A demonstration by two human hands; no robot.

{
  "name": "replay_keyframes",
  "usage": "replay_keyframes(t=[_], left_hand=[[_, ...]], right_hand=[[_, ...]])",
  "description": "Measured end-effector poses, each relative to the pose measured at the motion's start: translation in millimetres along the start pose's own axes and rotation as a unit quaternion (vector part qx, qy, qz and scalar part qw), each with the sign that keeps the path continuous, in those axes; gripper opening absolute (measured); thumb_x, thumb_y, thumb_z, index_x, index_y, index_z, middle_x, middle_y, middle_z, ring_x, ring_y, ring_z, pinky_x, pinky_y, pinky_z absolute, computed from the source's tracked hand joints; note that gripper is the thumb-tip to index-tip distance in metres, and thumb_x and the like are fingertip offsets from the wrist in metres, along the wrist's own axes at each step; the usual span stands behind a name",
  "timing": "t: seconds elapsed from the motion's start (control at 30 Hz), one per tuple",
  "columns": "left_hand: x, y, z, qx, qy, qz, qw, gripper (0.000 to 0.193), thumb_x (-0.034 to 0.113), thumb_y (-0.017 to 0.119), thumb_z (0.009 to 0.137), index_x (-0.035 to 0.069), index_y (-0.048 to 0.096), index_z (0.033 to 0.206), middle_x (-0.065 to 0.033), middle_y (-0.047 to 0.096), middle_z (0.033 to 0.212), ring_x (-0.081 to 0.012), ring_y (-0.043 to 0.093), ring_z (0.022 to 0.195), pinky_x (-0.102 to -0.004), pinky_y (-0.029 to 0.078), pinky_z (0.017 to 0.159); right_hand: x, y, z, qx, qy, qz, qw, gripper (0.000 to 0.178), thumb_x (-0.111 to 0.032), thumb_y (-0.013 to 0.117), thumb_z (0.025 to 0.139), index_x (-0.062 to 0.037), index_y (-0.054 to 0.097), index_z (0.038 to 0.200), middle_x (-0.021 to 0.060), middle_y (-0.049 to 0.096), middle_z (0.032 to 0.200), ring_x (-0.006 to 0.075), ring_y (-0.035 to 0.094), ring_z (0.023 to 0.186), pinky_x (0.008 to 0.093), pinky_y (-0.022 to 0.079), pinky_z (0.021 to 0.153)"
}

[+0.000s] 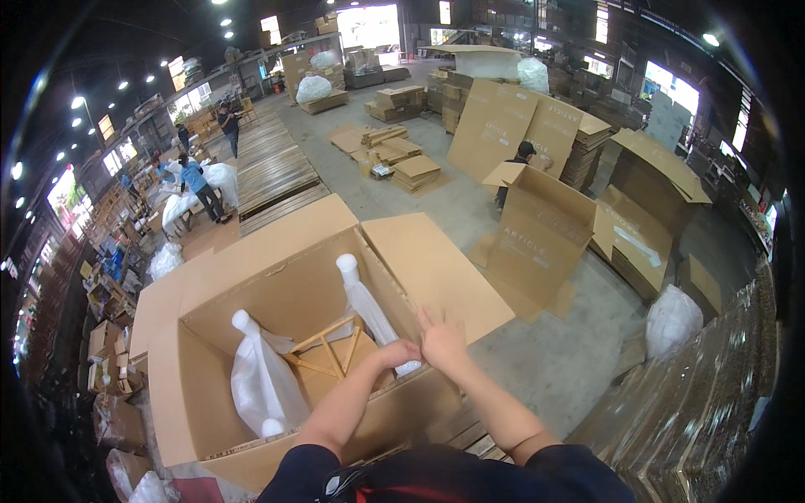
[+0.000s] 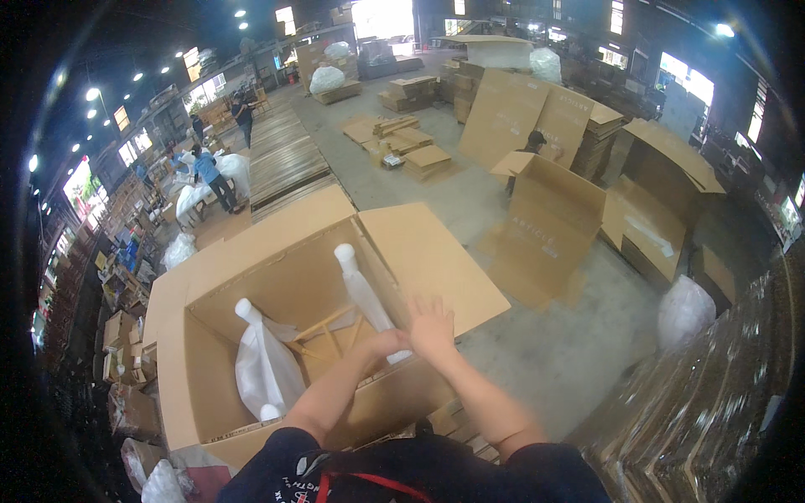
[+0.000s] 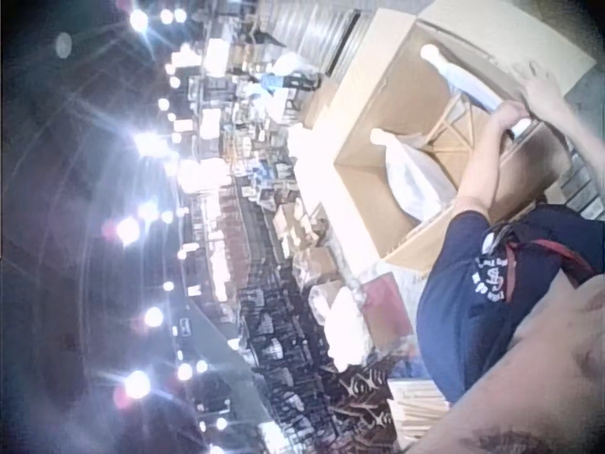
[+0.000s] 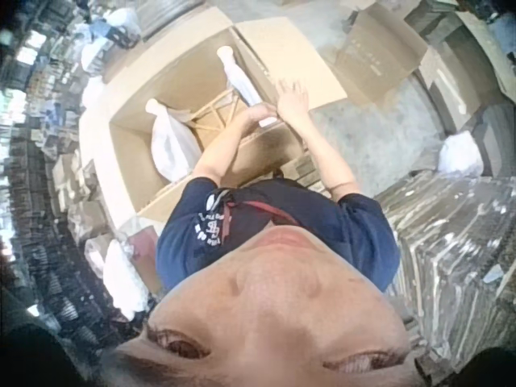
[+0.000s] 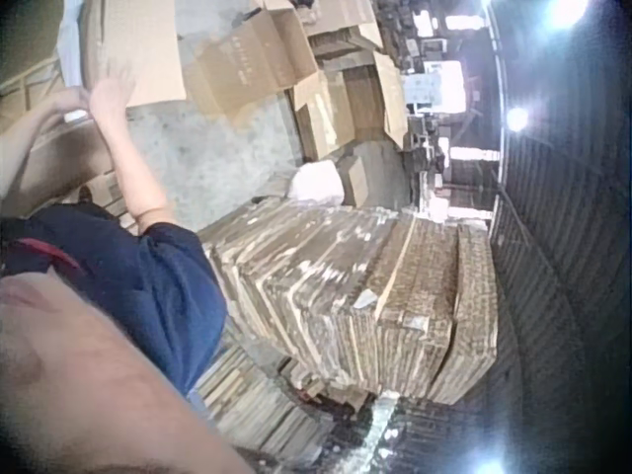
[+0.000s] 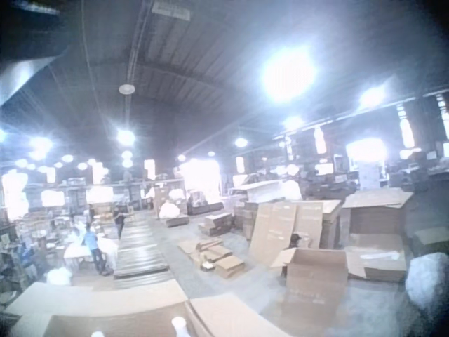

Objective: The person assembles a cardboard box around a chair wrapped in protective foam. They fold the flaps, insert a cardboard divider, and then a coworker seals the box with tape.

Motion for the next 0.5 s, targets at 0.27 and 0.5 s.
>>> replay_keyframes(t=[0.27, 0.5], left_hand=[[35, 15, -142, 0.142, 0.175, 0.101, 0.969, 0.037, 0.024, 0.076, 0.1, 0.011, 0.076, 0.135, -0.0173, 0.08, 0.129, -0.0402, 0.074, 0.12, -0.0455, 0.058, 0.109], [-69, 103, -429, -0.011, -0.117, 0.15, 0.982, 0.054, 0.023, 0.083, 0.094, 0.017, 0.075, 0.147, -0.0201, 0.078, 0.137, -0.0392, 0.074, 0.126, -0.0476, 0.059, 0.109]], right_hand=[[36, 4, -23, -0.04, -0.036, 0.041, 0.998, 0.073, -0.032, 0.073, 0.104, -0.0186, 0.049, 0.172, 0.0184, 0.04, 0.181, 0.0518, 0.041, 0.16, 0.0708, 0.038, 0.125], [-60, 3, -196, 0.045, -0.293, 0.241, 0.924, 0.043, -0.003, 0.071, 0.087, -0.0059, 0.076, 0.129, 0.0218, 0.068, 0.145, 0.0453, 0.059, 0.135, 0.059, 0.046, 0.119]])
Point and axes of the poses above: each hand's wrist, its own z-axis towards the middle knuckle, its own y-axis out of the palm, x = y × z, the point moved 3 cm from there along z, towards the middle knuckle
